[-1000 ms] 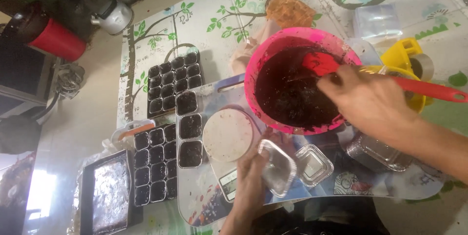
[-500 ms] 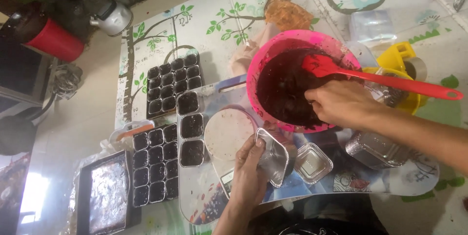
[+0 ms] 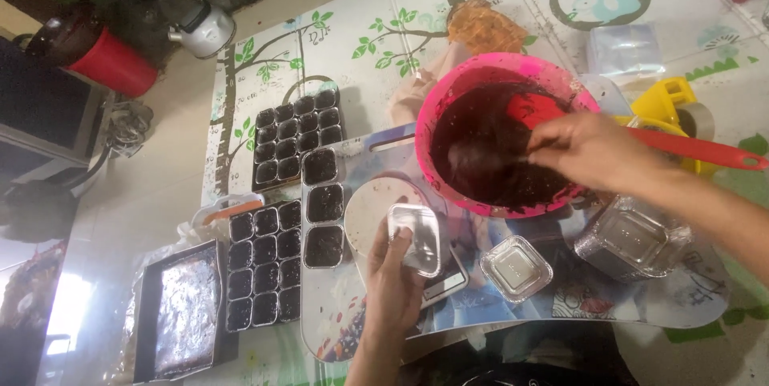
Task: Transferring chocolate batter from a large bowl into small individual containers using a spatula.
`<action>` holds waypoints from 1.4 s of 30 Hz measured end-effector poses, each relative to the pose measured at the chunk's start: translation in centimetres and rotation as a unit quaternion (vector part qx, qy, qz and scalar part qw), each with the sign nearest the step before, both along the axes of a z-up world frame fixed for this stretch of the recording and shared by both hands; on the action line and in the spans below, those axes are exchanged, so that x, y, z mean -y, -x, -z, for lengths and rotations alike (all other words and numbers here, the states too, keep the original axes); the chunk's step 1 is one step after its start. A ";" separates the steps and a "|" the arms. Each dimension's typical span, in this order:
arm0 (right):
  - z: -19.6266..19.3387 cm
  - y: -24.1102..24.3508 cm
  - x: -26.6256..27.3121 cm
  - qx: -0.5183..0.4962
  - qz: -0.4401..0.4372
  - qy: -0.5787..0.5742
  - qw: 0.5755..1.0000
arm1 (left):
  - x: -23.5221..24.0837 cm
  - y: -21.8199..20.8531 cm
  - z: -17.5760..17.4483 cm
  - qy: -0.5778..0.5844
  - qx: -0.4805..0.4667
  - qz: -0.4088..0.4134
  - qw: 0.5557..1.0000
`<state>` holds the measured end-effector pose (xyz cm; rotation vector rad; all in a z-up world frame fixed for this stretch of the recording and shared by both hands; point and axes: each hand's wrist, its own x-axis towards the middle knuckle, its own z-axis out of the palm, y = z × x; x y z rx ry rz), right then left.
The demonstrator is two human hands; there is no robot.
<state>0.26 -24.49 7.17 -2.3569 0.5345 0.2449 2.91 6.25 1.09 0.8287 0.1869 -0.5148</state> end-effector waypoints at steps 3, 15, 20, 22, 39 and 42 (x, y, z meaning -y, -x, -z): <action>-1.9 0.6 0.9 0.104 0.032 -0.060 0.992 | -0.7 -0.7 0.3 0.022 0.037 -0.003 0.999; -7.0 2.5 3.5 0.370 0.015 -0.009 0.929 | 2.2 -0.5 -3.4 0.150 0.040 0.131 0.979; -5.7 2.2 2.8 0.244 0.027 0.042 0.969 | 1.1 -0.9 -1.5 0.180 0.015 0.057 0.982; -4.0 1.4 2.2 0.155 0.020 0.090 0.984 | 0.7 -0.9 -2.3 0.198 0.025 0.053 0.978; -6.2 2.6 4.2 0.317 -0.011 0.017 0.948 | 8.7 -3.9 -2.1 0.177 -0.056 0.144 0.972; -7.1 3.8 3.0 0.347 -0.037 0.044 0.936 | 11.7 -5.1 -1.0 0.225 -0.073 0.184 0.954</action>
